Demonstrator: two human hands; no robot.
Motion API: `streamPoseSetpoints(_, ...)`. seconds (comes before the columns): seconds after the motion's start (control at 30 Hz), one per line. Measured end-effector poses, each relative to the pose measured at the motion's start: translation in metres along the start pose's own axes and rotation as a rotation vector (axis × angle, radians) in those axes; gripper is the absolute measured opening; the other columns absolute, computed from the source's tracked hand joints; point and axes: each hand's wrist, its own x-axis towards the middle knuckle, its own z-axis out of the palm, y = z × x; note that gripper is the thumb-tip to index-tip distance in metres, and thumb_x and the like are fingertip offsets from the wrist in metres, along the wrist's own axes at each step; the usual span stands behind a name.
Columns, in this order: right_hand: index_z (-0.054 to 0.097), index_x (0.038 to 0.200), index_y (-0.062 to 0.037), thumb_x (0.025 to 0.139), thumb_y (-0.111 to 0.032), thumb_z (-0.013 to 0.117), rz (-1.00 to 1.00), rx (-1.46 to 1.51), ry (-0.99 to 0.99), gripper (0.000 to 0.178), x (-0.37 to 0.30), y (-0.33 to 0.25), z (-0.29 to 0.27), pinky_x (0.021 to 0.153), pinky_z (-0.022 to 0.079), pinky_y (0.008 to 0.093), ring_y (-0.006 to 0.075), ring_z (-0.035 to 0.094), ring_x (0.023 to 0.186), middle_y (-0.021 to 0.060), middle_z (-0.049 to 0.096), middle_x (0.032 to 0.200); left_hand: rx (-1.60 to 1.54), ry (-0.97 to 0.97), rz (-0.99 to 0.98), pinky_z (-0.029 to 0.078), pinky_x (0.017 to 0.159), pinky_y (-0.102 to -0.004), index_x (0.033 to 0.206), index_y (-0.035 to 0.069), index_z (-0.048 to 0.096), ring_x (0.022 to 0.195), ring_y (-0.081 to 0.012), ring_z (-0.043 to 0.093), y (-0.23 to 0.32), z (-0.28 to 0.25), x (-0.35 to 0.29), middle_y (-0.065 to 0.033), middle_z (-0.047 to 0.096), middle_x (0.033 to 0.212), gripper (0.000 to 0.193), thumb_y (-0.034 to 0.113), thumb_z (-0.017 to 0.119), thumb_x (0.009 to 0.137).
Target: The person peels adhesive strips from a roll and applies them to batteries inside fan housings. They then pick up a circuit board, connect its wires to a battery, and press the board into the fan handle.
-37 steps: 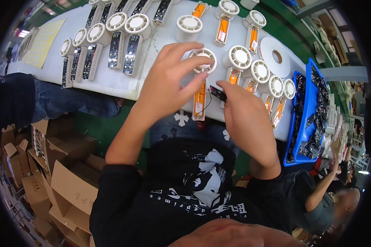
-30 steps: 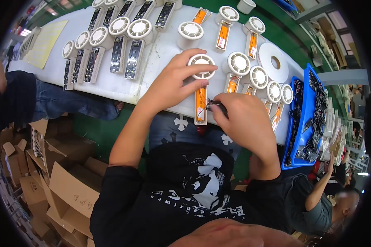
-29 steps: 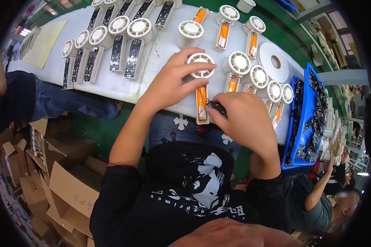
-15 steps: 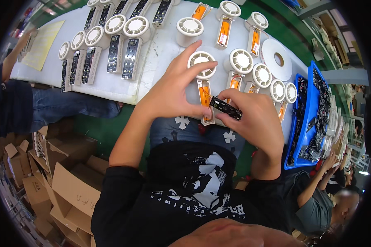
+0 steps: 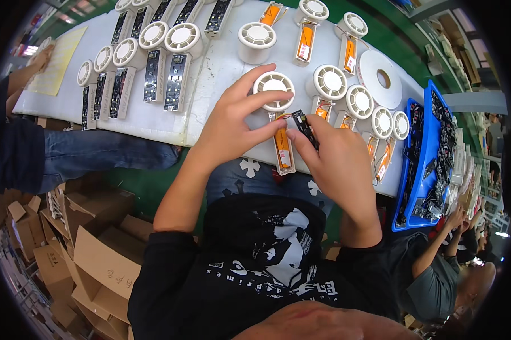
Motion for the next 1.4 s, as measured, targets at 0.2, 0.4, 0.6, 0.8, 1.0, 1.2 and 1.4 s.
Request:
streamPoseSetpoints(0.2, 0.060, 0.083, -0.0031, 0.094, -0.040, 0.069, 0.084, -0.114, 0.009, 0.040, -0.011, -0.012, 0.011, 0.050, 0.049, 0.0431, 0.0357, 0.064, 0.053, 0.0135, 0.059, 0.054, -0.164, 0.021, -0.046, 0.047, 0.107, -0.0393, 0.121, 0.004, 0.072, 0.130, -0.0294, 0.058, -0.006, -0.002, 0.001, -0.0161, 0.057, 0.146, 0.046, 0.004, 0.083, 0.076)
streamPoseSetpoints(0.4, 0.058, 0.079, -0.0063, 0.093, -0.040, 0.071, 0.045, -0.219, -0.027, 0.039, -0.023, -0.029, 0.032, 0.044, 0.048, 0.0412, 0.0315, 0.063, 0.047, 0.0118, 0.060, 0.053, 0.094, 0.211, 0.058, 0.047, 0.100, -0.0380, 0.119, 0.009, 0.073, 0.110, -0.0253, 0.063, 0.001, 0.008, -0.005, -0.0110, 0.061, 0.139, 0.045, 0.009, 0.084, 0.076)
streamPoseSetpoints(0.6, 0.057, 0.078, -0.0074, 0.093, -0.039, 0.072, 0.036, -0.215, -0.008, 0.038, -0.023, -0.027, 0.033, 0.043, 0.047, 0.0390, 0.0295, 0.064, 0.046, 0.0110, 0.060, 0.053, 0.757, 0.131, 0.506, 0.038, 0.082, -0.0338, 0.123, 0.022, 0.072, 0.086, -0.0135, 0.055, -0.003, 0.000, -0.026, 0.0040, 0.065, 0.123, 0.046, 0.019, 0.075, 0.078)
streamPoseSetpoints(0.8, 0.061, 0.093, -0.0035, 0.092, -0.038, 0.072, 0.022, -0.169, -0.068, 0.037, -0.024, -0.020, 0.027, 0.045, 0.048, 0.0405, 0.0318, 0.064, 0.048, 0.0119, 0.061, 0.055, 0.854, 0.017, 0.535, 0.037, 0.076, -0.0335, 0.129, 0.018, 0.068, 0.082, -0.0128, 0.054, 0.012, -0.003, -0.026, 0.0050, 0.069, 0.113, 0.047, 0.017, 0.067, 0.082)
streamPoseSetpoints(1.0, 0.059, 0.114, -0.0028, 0.093, -0.032, 0.073, 0.016, 0.057, 0.007, 0.038, -0.025, -0.009, 0.001, 0.047, 0.045, 0.0425, 0.0334, 0.063, 0.051, 0.0128, 0.061, 0.059, 0.767, -0.178, 0.373, 0.042, 0.077, -0.0375, 0.134, 0.007, 0.063, 0.078, -0.0182, 0.055, 0.019, 0.003, -0.024, -0.0035, 0.071, 0.116, 0.053, 0.007, 0.067, 0.080)
streamPoseSetpoints(1.2, 0.057, 0.116, -0.0043, 0.094, -0.025, 0.072, 0.049, 0.130, 0.095, 0.034, -0.022, -0.007, 0.021, 0.047, 0.043, 0.0425, 0.0322, 0.061, 0.050, 0.0106, 0.059, 0.058, 0.331, 0.114, 0.269, 0.046, 0.089, -0.0383, 0.147, -0.001, 0.045, 0.103, -0.0223, 0.060, -0.002, 0.009, -0.029, -0.0140, 0.062, 0.134, 0.070, 0.000, 0.069, 0.081)
streamPoseSetpoints(1.4, 0.058, 0.118, -0.0049, 0.093, -0.025, 0.072, -0.024, -0.062, 0.166, 0.035, -0.024, -0.016, 0.052, 0.046, 0.045, 0.0412, 0.0297, 0.060, 0.047, 0.0073, 0.058, 0.056, 0.005, 0.021, -0.098, 0.035, 0.117, -0.0394, 0.160, -0.001, 0.014, 0.142, -0.0289, 0.043, 0.001, 0.016, -0.023, -0.0198, 0.037, 0.159, 0.090, -0.005, 0.065, 0.086)
